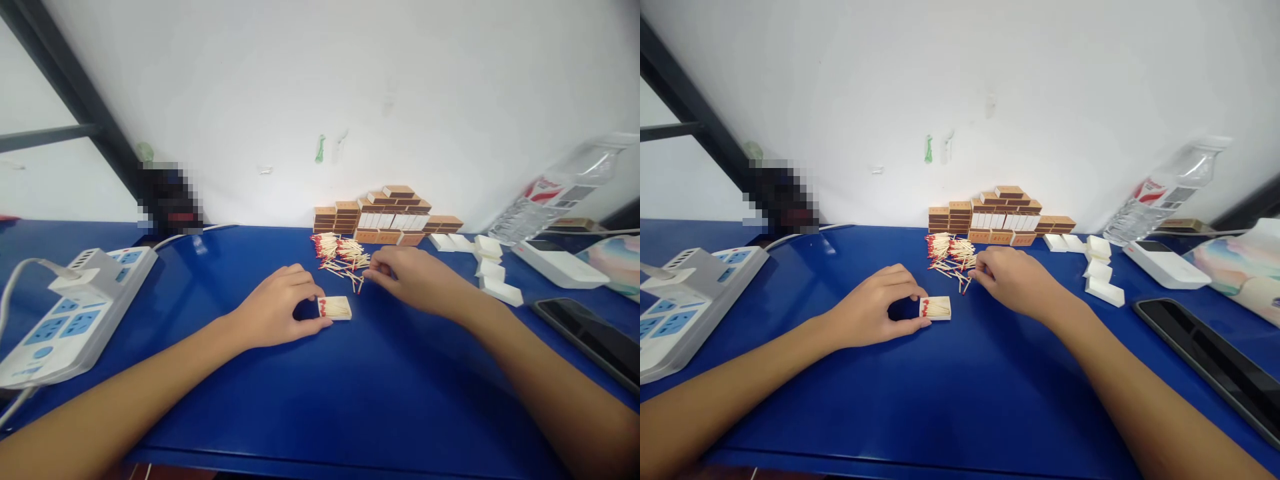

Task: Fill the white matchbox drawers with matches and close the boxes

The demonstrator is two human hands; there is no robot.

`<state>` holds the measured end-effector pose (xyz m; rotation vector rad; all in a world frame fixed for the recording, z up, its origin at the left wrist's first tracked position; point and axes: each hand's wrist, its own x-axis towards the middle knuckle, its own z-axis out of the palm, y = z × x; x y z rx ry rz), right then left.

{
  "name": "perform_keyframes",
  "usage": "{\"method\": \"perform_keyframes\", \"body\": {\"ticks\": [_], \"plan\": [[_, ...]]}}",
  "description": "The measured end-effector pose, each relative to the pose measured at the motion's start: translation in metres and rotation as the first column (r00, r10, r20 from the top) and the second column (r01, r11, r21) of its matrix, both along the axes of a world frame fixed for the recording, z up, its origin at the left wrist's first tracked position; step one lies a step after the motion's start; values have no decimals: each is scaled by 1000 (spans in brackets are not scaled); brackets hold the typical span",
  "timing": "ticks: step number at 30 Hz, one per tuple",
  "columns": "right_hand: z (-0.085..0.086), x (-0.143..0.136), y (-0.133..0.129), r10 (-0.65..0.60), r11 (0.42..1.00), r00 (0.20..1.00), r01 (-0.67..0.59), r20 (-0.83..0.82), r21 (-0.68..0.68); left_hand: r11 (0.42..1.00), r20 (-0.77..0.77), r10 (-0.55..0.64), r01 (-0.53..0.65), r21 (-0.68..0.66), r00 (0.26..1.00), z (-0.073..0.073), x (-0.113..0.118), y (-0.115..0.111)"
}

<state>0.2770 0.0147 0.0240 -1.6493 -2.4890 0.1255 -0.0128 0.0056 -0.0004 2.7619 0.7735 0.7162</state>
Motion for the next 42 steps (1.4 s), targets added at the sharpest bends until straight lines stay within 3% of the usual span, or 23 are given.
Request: {"method": "perform_keyframes", "body": {"ticks": [7, 13, 25, 34, 42], "plan": [[-1, 0, -1, 120, 985, 987, -132, -109, -109, 1000, -6, 13, -13, -18, 1000, 1, 0, -2], [-6, 2, 2, 135, 969, 979, -162, -151, -186, 999, -24, 34, -34, -7, 999, 1, -2, 1], [-12, -1, 0, 209, 968, 947, -236, -243, -89, 998, -90, 58, -59, -4, 994, 1, -5, 3], [-20, -17, -2, 307, 945, 929, -324, -205, -51, 999, -73, 44, -44, 6, 996, 1, -4, 2], [-19, -16, -2, 250, 955, 937, -281, -244, -99, 999, -75, 46, -46, 2, 996, 3, -5, 3]]}}
